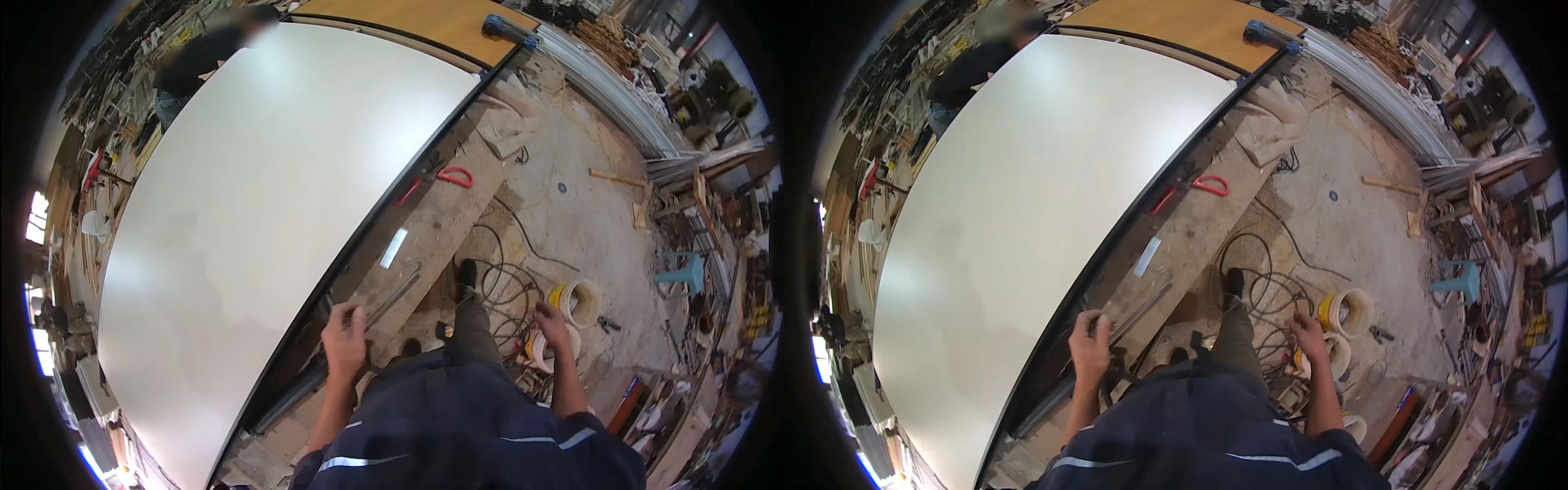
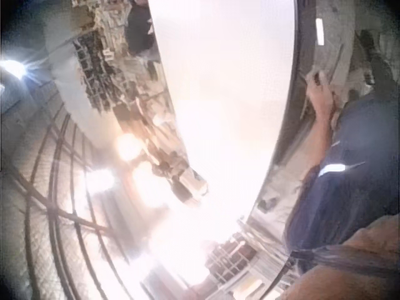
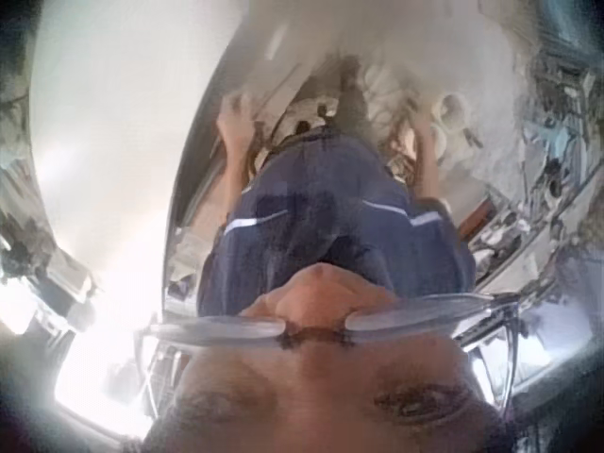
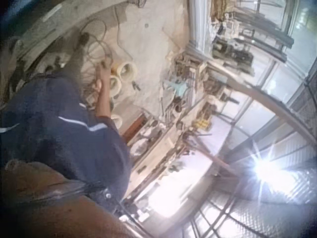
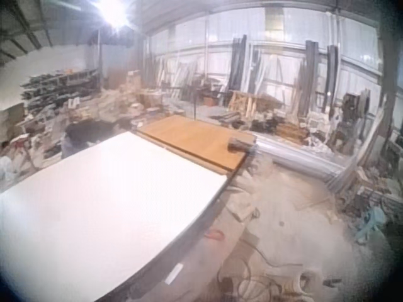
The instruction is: The person assembles a curved wooden panel onto a metal frame in a workshop. They use a pneumatic nail gun to fasten the panel and a caulking gun to apply sealant along the frame edges. A coworker assists by handing over materials and helping position the panel.
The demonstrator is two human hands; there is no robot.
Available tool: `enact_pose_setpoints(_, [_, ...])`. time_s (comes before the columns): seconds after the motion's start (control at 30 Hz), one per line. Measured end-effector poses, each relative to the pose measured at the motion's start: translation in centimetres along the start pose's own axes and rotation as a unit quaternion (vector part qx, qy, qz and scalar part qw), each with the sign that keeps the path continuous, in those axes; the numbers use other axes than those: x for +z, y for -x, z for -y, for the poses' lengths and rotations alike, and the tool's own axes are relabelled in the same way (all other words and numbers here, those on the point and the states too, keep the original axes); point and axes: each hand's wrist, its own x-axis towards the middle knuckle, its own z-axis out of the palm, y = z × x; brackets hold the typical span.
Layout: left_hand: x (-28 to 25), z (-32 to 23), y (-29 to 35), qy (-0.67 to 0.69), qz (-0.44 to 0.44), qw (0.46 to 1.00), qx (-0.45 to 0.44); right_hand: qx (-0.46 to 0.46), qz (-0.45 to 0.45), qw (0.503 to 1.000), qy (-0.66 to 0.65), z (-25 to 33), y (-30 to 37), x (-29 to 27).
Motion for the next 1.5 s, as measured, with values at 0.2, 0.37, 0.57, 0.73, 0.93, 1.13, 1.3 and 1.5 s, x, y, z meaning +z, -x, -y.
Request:
enact_pose_setpoints(0.2, [3.4,-2.7,-9.3,-0.097,-0.248,0.961,-0.067,-0.17,0.081,0.982,0.013,20.1,-21.8,-4.8])
enact_pose_setpoints(0.37, [6.0,0.7,-14.3,-0.191,-0.412,0.886,-0.094,-0.284,0.134,0.949,-0.034,37.2,-35.3,-5.2])
enact_pose_setpoints(0.57, [7.6,-1.8,-16.5,-0.182,-0.46,0.851,-0.177,-0.381,0.199,0.897,0.103,47.6,-44.1,-2.8])
enact_pose_setpoints(0.73, [8.4,-2.2,-17.5,-0.255,-0.472,0.82,-0.196,-0.409,0.233,0.85,0.237,51.3,-46.1,-1.8])
enact_pose_setpoints(0.93, [8.0,-1.4,-17.7,-0.295,-0.468,0.807,-0.207,-0.445,0.283,0.799,0.29,52.1,-47.2,-1.5])
enact_pose_setpoints(1.13, [8.1,-1.3,-17.6,-0.309,-0.471,0.799,-0.211,-0.42,0.318,0.802,0.282,51.9,-47.3,-1.9])
enact_pose_setpoints(1.3, [8.2,-1.5,-17.8,-0.303,-0.47,0.799,-0.224,-0.425,0.317,0.806,0.263,50.8,-47.7,-2.1])
enact_pose_setpoints(1.5, [8.1,-0.8,-17.5,-0.283,-0.479,0.805,-0.205,-0.407,0.298,0.827,0.25,51.1,-46.9,-2.3])
